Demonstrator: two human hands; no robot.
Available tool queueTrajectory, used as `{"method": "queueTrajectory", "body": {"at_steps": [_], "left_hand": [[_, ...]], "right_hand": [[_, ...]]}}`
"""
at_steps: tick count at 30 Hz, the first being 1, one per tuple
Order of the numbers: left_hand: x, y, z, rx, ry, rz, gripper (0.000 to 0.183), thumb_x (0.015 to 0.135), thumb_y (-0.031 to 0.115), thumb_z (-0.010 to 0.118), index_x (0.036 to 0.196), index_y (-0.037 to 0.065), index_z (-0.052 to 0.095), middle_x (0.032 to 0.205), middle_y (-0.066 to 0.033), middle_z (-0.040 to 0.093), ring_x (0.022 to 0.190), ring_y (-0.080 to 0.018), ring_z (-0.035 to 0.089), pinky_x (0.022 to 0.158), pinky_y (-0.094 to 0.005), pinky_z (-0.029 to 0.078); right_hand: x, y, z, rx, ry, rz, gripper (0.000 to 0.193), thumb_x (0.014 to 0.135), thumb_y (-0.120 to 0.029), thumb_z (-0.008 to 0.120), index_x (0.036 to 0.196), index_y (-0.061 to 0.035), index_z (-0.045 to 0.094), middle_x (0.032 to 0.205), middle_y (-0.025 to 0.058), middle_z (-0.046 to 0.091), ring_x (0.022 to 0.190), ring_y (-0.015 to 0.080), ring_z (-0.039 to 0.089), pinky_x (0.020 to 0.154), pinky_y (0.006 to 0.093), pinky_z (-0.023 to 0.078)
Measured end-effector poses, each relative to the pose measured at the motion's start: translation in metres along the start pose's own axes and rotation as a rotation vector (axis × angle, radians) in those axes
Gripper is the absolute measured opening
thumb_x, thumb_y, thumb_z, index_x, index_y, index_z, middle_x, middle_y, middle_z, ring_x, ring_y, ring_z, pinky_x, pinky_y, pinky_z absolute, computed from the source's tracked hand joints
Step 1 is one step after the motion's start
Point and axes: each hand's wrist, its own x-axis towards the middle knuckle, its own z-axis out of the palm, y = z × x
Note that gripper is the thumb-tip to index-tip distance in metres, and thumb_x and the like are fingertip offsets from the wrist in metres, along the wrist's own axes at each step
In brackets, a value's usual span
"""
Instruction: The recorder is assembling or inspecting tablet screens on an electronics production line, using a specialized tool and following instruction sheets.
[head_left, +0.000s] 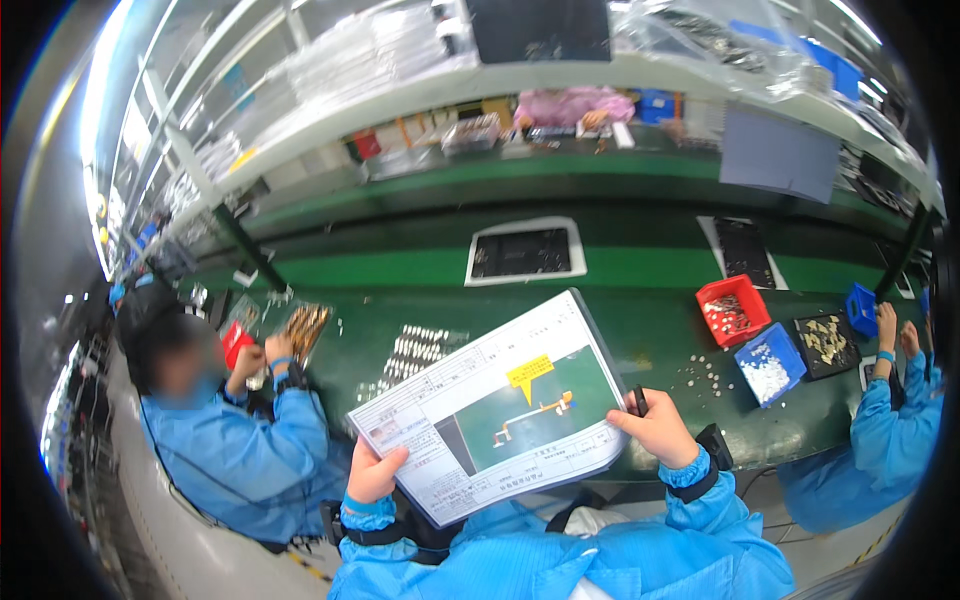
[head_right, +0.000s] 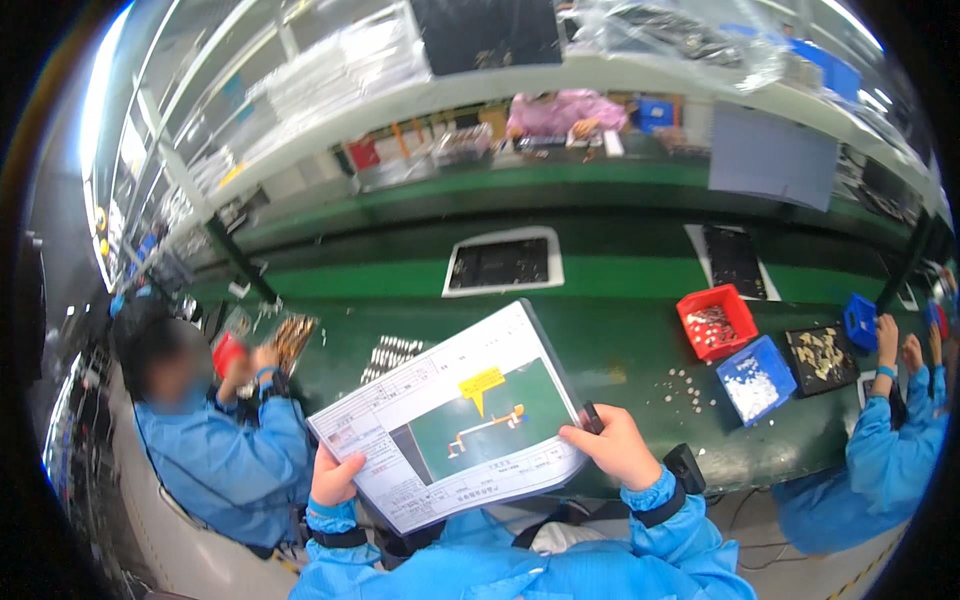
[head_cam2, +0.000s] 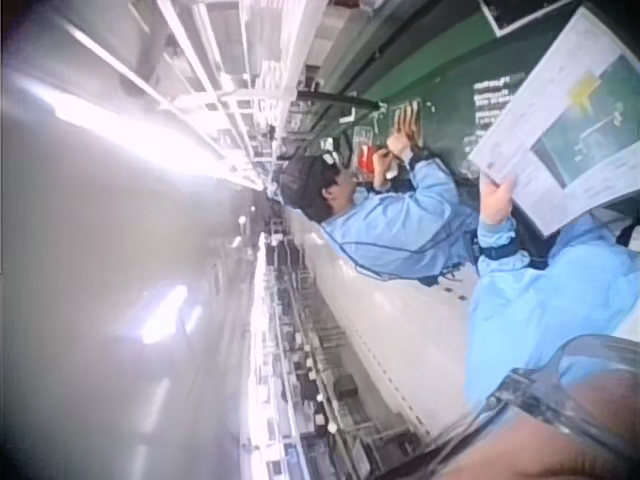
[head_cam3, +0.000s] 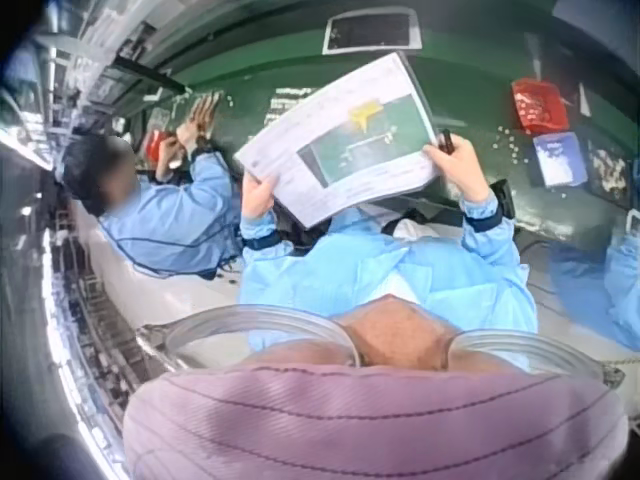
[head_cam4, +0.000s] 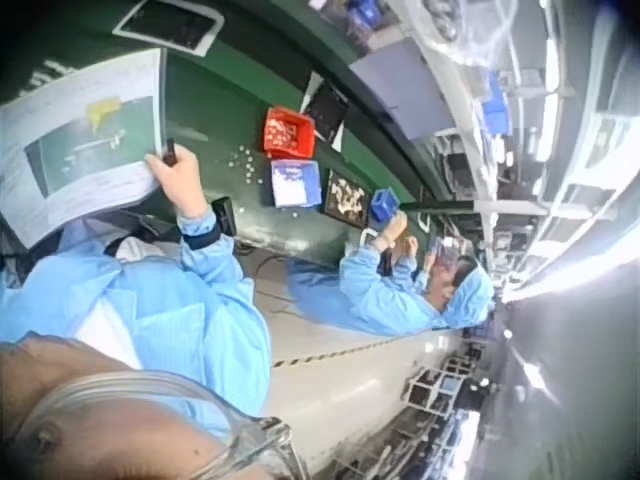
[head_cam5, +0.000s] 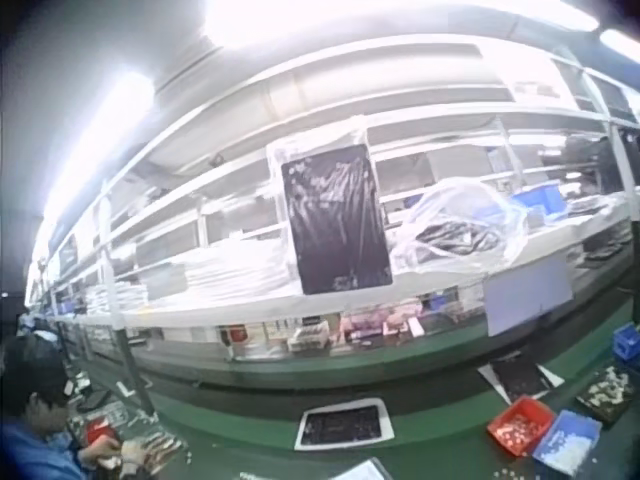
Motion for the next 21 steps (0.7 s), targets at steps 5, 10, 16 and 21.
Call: {"method": "queueTrajectory", "body": {"at_steps": [5, 10, 16, 21], "left_hand": [[-0.053, -0.028, -0.034, 0.015, 0.137, -0.124, 0.052, 0.073, -0.007, 0.055, 0.121, -0.002, 0.038, 0.115, -0.0147, 0.051, 0.105, -0.0259, 0.051, 0.09, -0.0387, 0.04], [-0.058, -0.031, -0.043, -0.083, 0.392, -0.097, 0.05, 0.072, -0.008, 0.05, 0.121, -0.001, 0.038, 0.114, -0.0149, 0.052, 0.103, -0.0265, 0.052, 0.088, -0.0385, 0.042], [-0.013, -0.023, -0.044, -0.112, 0.683, 0.267, 0.055, 0.075, -0.006, 0.041, 0.128, 0.003, 0.029, 0.124, -0.0152, 0.042, 0.112, -0.0286, 0.045, 0.096, -0.0394, 0.036], [0.045, 0.047, -0.029, -0.23, 0.757, 0.522, 0.053, 0.079, -0.002, 0.04, 0.13, 0.004, 0.028, 0.128, -0.0145, 0.038, 0.116, -0.0299, 0.04, 0.098, -0.0422, 0.033]], "right_hand": [[-0.003, 0.036, 0.009, -0.138, -0.284, 0.226, 0.014, 0.078, -0.013, 0.061, 0.08, 0.0005, 0.061, 0.072, 0.0027, 0.06, 0.068, 0.0074, 0.052, 0.062, 0.0242, 0.044], [0.007, 0.062, 0.014, 0.02, -0.161, 0.196, 0.022, 0.08, -0.01, 0.054, 0.099, 0.0022, 0.053, 0.075, 0.0041, 0.061, 0.066, 0.0081, 0.053, 0.061, 0.0221, 0.043], [0.015, 0.065, 0.013, 0.1, 0.035, 0.257, 0.017, 0.08, -0.009, 0.051, 0.094, 0.0005, 0.053, 0.068, 0.0027, 0.06, 0.054, 0.0045, 0.044, 0.049, 0.0181, 0.034], [0.012, 0.08, 0.018, 0.146, 0.055, 0.262, 0.016, 0.08, -0.007, 0.051, 0.094, 0.0012, 0.051, 0.067, 0.0045, 0.059, 0.054, 0.0056, 0.046, 0.049, 0.0183, 0.034]]}}
